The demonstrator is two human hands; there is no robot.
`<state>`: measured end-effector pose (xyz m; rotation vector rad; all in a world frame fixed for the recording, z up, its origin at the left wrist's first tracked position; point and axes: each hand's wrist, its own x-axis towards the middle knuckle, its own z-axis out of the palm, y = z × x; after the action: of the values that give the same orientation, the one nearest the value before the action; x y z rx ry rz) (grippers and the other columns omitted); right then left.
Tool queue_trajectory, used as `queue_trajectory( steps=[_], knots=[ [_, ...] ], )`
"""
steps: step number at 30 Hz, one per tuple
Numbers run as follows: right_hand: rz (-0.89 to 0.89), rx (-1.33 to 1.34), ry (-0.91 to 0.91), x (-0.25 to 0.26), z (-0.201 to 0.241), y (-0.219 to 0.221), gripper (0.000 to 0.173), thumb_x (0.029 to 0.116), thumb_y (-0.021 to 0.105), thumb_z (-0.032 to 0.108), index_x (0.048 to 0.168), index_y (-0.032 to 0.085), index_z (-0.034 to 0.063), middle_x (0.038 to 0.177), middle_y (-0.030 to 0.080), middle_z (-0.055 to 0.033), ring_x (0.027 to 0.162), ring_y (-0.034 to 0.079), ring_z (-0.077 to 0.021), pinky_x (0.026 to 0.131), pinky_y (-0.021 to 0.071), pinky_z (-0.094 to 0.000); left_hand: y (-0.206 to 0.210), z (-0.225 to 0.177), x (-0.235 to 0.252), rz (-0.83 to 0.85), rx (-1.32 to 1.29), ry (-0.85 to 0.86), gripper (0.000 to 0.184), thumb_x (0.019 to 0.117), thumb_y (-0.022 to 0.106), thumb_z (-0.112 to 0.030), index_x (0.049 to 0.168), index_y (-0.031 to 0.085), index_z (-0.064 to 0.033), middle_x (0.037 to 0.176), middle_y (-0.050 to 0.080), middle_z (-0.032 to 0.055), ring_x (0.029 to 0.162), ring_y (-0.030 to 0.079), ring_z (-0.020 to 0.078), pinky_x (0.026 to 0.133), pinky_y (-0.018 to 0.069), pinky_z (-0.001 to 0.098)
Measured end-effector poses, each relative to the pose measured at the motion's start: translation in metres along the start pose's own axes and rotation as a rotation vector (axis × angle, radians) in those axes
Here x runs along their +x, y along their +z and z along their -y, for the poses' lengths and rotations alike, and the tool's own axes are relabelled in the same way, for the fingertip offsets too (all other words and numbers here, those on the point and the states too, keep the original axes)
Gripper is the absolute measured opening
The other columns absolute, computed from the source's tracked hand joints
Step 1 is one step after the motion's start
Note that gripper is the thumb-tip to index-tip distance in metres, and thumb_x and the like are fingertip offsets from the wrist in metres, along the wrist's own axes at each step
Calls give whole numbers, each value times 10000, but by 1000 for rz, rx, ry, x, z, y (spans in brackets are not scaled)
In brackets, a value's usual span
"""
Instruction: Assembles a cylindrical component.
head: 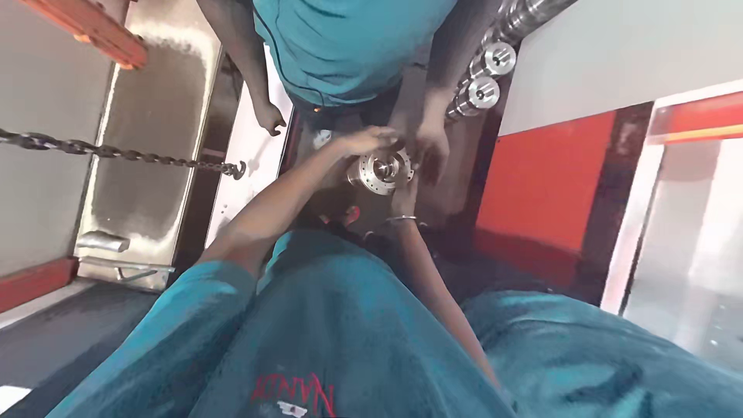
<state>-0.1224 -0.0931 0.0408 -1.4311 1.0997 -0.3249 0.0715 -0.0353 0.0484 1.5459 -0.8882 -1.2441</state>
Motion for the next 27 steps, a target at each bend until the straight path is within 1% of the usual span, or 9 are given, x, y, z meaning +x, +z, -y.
queue_trajectory(
  steps=[3,6,8,11,13,19,22,26,27],
  knots=[
    [-1,-19,-37,6,-6,-1,549,1094,445,328,1543,331,33,1368,581,-177,1174,622,-200,1001,528,-386,-11,-8,13,-23,2,-14,490,1050,573,-180,1514,446,-87,1438,587,134,1269,601,218,1070,491,424],
    [-21,-71,-8,7,-4,1,505,1104,422,361,1502,383,52,1177,630,-162,943,653,-200,822,567,-393,-16,-12,39,-15,162,-4,421,1001,673,-251,1380,613,-78,1355,651,121,1254,618,221,1095,474,446],
    [-34,-90,-12,10,-7,1,509,1099,425,393,1486,401,64,1109,644,-143,891,656,-189,791,571,-394,-16,-8,49,16,203,7,383,1011,657,-279,1333,658,-71,1313,681,113,1228,635,210,1094,473,444],
    [-21,-177,-42,9,-2,-4,541,1098,420,395,1522,383,60,1226,654,-166,1042,665,-218,932,552,-437,-16,-3,32,-1,158,-9,361,1034,620,-297,1306,668,-65,1270,694,104,1173,651,176,1059,493,407],
    [-13,-232,-59,11,-1,-6,550,1102,411,389,1523,371,37,1218,651,-180,1050,661,-236,950,540,-451,-18,6,14,-61,87,0,361,1023,640,-274,1306,665,-52,1261,699,103,1156,662,159,1053,507,384],
    [-42,-264,-74,14,-2,-5,607,1086,429,447,1520,381,26,1347,616,-199,1221,620,-283,1062,486,-503,15,35,-54,-330,-51,-13,454,1023,643,-277,1423,577,-74,1375,639,121,1258,618,183,1107,484,409],
    [-44,-200,-57,13,-2,-3,584,1100,414,392,1549,336,28,1405,580,-191,1278,588,-245,1106,467,-442,57,71,-111,-463,-9,-18,376,1020,644,-256,1352,645,-80,1251,708,97,1141,679,162,1045,539,413],
    [-39,-210,-70,15,-5,-7,591,1094,425,409,1542,345,33,1370,600,-183,1235,613,-231,1077,490,-433,73,90,-150,-652,-102,-120,305,1027,636,-302,1185,687,-46,977,732,93,846,710,155,803,610,388],
    [-41,-227,-75,16,-6,-7,587,1090,430,419,1531,362,37,1358,607,-184,1227,618,-237,1068,494,-443,63,82,-142,-745,-98,-92,341,1037,613,-313,1227,669,-36,1029,728,99,904,706,154,850,599,393]
  ],
)
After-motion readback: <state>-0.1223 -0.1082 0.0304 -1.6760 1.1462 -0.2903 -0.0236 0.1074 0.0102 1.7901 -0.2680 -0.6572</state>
